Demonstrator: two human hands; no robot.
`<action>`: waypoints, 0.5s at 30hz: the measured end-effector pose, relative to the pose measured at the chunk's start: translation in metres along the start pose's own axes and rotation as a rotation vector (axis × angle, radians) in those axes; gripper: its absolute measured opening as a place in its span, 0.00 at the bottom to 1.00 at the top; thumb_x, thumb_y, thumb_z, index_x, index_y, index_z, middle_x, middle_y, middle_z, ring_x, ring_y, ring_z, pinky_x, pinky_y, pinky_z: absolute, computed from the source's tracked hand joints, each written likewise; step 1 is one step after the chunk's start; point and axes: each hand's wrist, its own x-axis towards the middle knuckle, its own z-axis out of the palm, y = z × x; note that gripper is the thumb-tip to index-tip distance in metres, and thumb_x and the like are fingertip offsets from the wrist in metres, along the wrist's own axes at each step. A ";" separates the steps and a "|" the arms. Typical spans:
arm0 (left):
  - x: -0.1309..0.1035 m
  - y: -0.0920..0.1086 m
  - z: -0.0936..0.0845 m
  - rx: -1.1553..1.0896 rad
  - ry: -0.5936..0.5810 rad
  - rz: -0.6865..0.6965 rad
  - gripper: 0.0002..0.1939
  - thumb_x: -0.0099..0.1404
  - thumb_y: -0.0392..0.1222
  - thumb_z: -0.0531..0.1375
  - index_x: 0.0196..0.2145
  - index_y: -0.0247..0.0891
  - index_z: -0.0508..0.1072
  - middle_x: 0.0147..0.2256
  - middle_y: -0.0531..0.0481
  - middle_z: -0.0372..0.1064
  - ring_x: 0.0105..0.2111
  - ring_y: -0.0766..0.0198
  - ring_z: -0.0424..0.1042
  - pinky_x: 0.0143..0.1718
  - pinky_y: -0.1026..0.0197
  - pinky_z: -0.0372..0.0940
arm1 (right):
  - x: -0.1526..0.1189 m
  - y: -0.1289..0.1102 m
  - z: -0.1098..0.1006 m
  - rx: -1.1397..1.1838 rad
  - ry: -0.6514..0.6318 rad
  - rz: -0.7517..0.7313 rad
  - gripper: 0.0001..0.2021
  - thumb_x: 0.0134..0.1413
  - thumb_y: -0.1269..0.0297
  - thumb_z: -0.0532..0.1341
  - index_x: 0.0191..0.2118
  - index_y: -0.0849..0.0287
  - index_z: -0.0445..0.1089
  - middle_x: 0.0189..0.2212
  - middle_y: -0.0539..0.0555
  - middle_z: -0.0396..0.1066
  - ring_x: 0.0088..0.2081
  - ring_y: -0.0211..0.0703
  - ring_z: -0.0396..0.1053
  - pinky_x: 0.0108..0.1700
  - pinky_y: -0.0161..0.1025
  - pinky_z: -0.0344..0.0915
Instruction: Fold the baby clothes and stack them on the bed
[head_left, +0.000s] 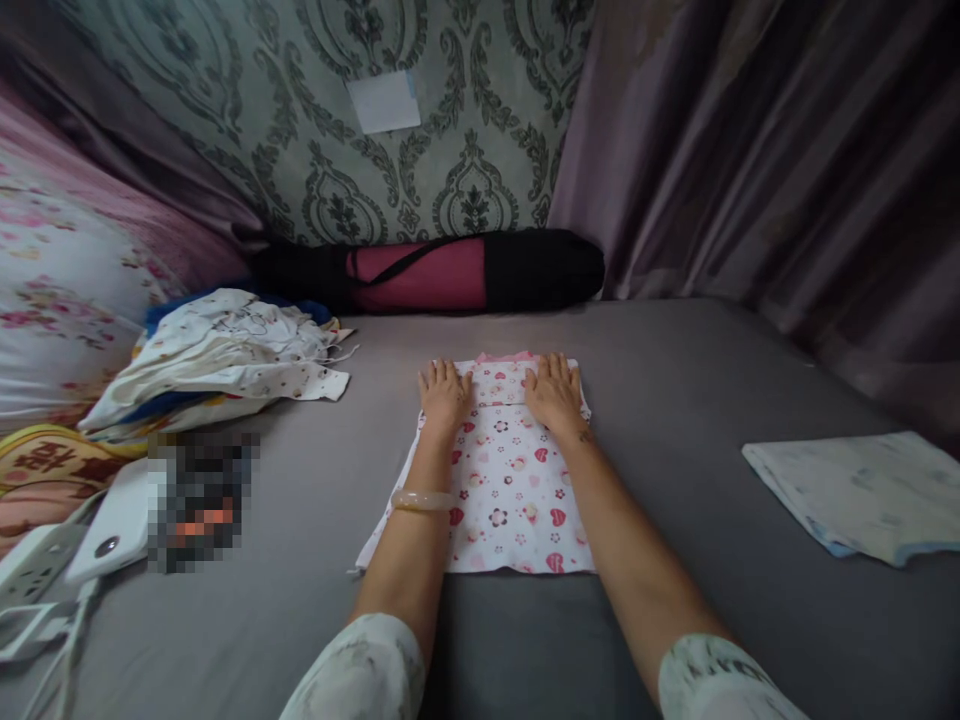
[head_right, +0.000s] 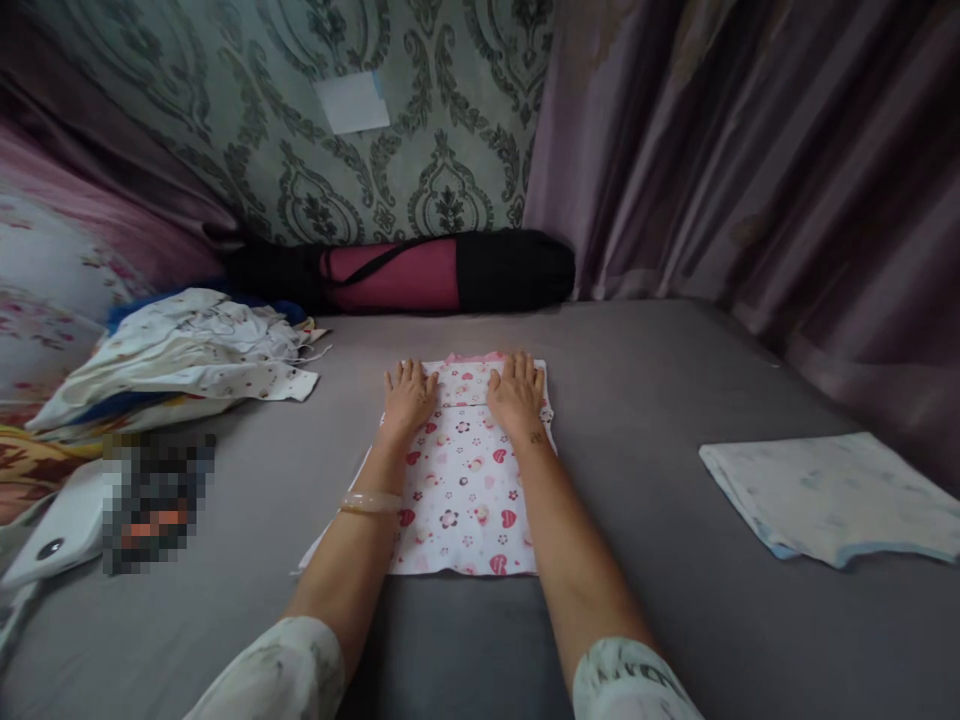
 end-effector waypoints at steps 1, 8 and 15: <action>0.001 -0.002 0.000 -0.006 -0.020 -0.013 0.35 0.71 0.52 0.36 0.66 0.25 0.52 0.67 0.37 0.45 0.67 0.49 0.42 0.66 0.45 0.36 | 0.001 0.003 0.002 -0.003 -0.011 0.022 0.30 0.67 0.58 0.40 0.67 0.73 0.50 0.67 0.65 0.47 0.68 0.54 0.40 0.66 0.53 0.36; 0.004 -0.007 0.004 -0.001 -0.062 -0.037 0.34 0.70 0.53 0.35 0.66 0.29 0.51 0.68 0.39 0.43 0.68 0.50 0.42 0.66 0.44 0.39 | 0.003 0.009 0.008 -0.007 -0.048 0.048 0.30 0.66 0.58 0.41 0.66 0.73 0.50 0.67 0.65 0.47 0.68 0.55 0.41 0.66 0.54 0.38; 0.009 -0.019 0.005 -0.075 -0.068 -0.062 0.33 0.71 0.52 0.34 0.66 0.33 0.53 0.68 0.43 0.44 0.67 0.47 0.41 0.65 0.42 0.42 | -0.001 0.011 0.004 0.008 -0.013 0.087 0.30 0.65 0.59 0.40 0.67 0.74 0.49 0.67 0.65 0.46 0.68 0.56 0.41 0.65 0.54 0.41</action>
